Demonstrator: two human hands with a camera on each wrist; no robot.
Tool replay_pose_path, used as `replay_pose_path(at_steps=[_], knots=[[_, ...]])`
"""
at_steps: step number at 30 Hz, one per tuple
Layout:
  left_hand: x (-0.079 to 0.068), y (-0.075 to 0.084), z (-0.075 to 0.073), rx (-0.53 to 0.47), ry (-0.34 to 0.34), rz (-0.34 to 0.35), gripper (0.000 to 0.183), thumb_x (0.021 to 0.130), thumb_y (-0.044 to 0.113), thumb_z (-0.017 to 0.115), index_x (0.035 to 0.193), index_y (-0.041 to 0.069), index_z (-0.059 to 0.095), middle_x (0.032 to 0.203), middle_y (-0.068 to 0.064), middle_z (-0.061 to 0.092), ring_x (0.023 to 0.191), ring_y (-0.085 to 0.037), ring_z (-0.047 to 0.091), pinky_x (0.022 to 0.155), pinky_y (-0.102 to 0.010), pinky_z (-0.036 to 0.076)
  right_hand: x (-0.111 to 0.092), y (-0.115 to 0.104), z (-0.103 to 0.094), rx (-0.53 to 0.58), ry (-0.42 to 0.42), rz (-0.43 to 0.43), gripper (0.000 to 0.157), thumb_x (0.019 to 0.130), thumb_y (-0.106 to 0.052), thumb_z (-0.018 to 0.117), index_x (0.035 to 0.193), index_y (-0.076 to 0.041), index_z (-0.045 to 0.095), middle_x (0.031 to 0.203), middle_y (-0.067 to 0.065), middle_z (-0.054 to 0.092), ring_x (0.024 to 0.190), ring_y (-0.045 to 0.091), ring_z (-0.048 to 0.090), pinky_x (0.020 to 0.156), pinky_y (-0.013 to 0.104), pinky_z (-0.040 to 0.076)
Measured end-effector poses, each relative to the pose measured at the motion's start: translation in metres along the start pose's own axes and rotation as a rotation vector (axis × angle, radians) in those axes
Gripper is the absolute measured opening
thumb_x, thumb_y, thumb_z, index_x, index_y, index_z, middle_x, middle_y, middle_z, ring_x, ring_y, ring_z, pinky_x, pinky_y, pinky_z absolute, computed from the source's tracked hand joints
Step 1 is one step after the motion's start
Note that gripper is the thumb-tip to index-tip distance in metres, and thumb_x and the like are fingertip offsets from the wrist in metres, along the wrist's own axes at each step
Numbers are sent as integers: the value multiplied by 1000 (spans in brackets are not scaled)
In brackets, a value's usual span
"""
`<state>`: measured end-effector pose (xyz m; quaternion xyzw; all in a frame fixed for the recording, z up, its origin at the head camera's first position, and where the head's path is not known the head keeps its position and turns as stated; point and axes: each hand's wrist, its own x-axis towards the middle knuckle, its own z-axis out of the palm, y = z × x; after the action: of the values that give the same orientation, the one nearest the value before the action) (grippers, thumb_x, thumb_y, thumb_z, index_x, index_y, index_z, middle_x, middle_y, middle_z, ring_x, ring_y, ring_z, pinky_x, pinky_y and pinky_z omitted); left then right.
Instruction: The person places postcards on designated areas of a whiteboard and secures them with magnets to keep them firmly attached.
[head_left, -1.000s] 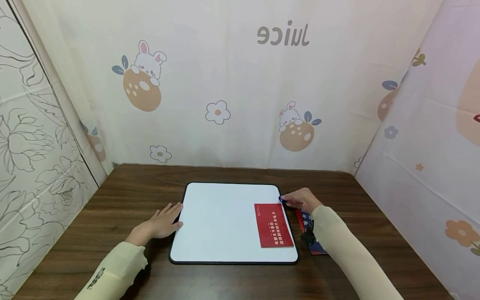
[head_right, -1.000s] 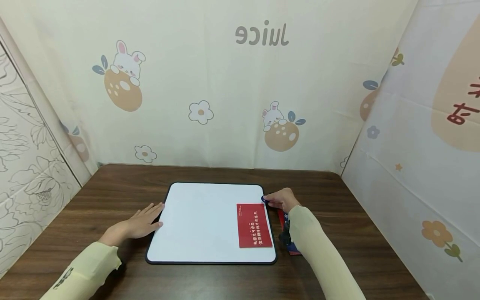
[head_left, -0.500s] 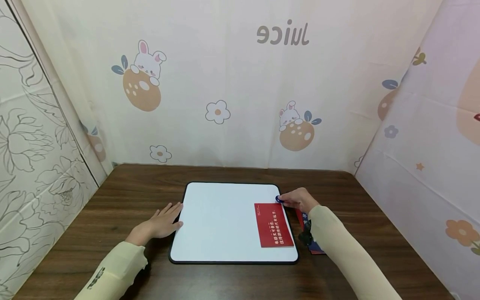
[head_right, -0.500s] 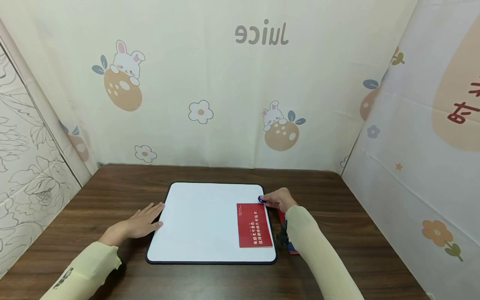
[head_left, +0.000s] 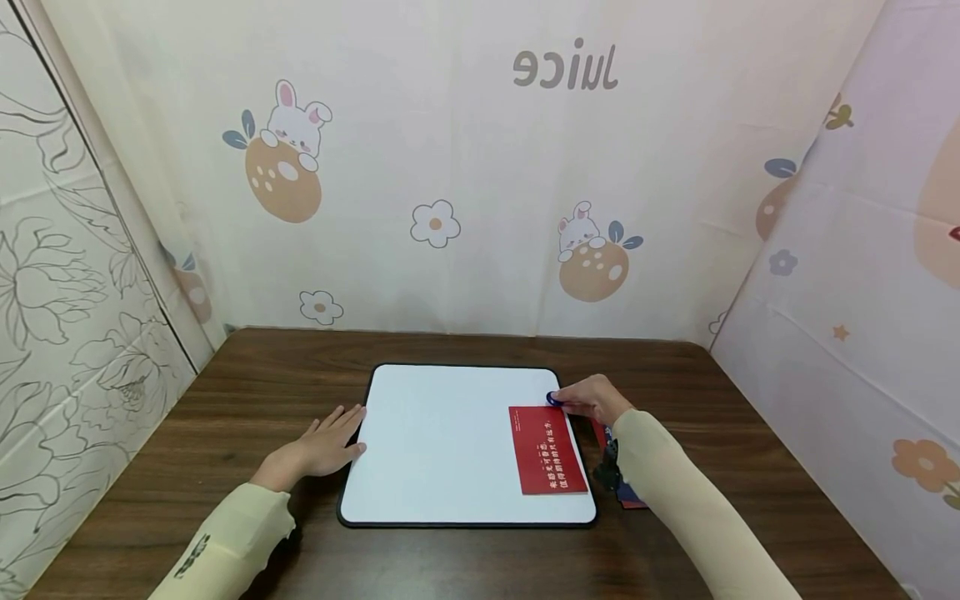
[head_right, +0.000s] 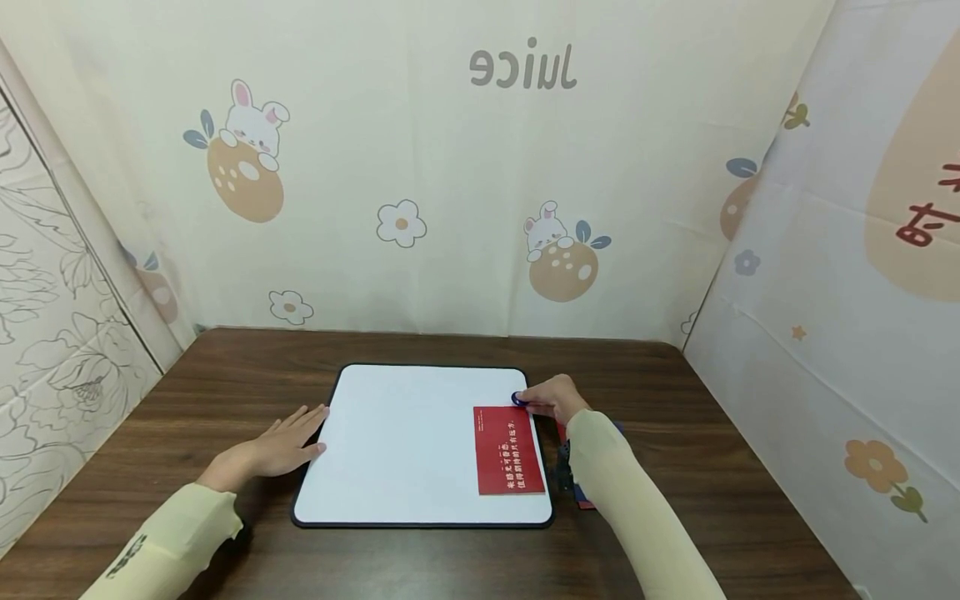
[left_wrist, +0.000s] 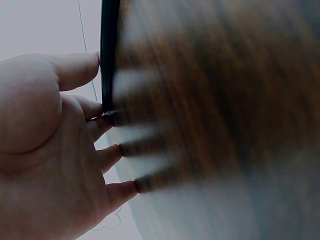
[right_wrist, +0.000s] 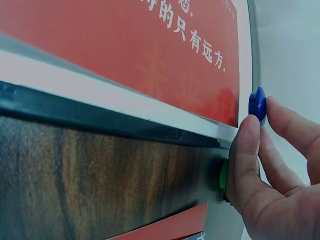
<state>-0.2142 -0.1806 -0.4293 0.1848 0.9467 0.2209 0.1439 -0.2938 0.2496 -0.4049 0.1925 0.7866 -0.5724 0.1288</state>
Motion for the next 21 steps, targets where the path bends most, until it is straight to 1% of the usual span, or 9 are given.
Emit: replay_pose_path(at_steps=[7, 14, 21], knots=[[0, -1, 0, -6, -4, -1, 63, 100, 23, 47, 148, -6, 20, 153, -27, 15, 139, -48, 7, 105, -68, 3, 1, -1, 2, -3, -3, 3, 31, 87, -10, 70, 111, 9, 66, 87, 14, 68, 71, 20, 68, 78, 34, 55], [1, -2, 0, 0, -8, -2, 63, 100, 24, 46, 148, -6, 20, 153, -27, 15, 139, -48, 7, 106, -68, 3, -3, -4, 5, -11, 1, -1, 29, 88, -10, 70, 110, 9, 66, 85, 13, 68, 70, 20, 68, 78, 34, 55], [0, 0, 0, 3, -2, -4, 62, 100, 23, 48, 148, -6, 21, 153, -27, 17, 139, -48, 8, 105, -68, 4, -2, -5, 10, -19, -10, 1, 31, 86, -10, 72, 109, 10, 66, 88, 15, 68, 70, 19, 68, 77, 33, 55]])
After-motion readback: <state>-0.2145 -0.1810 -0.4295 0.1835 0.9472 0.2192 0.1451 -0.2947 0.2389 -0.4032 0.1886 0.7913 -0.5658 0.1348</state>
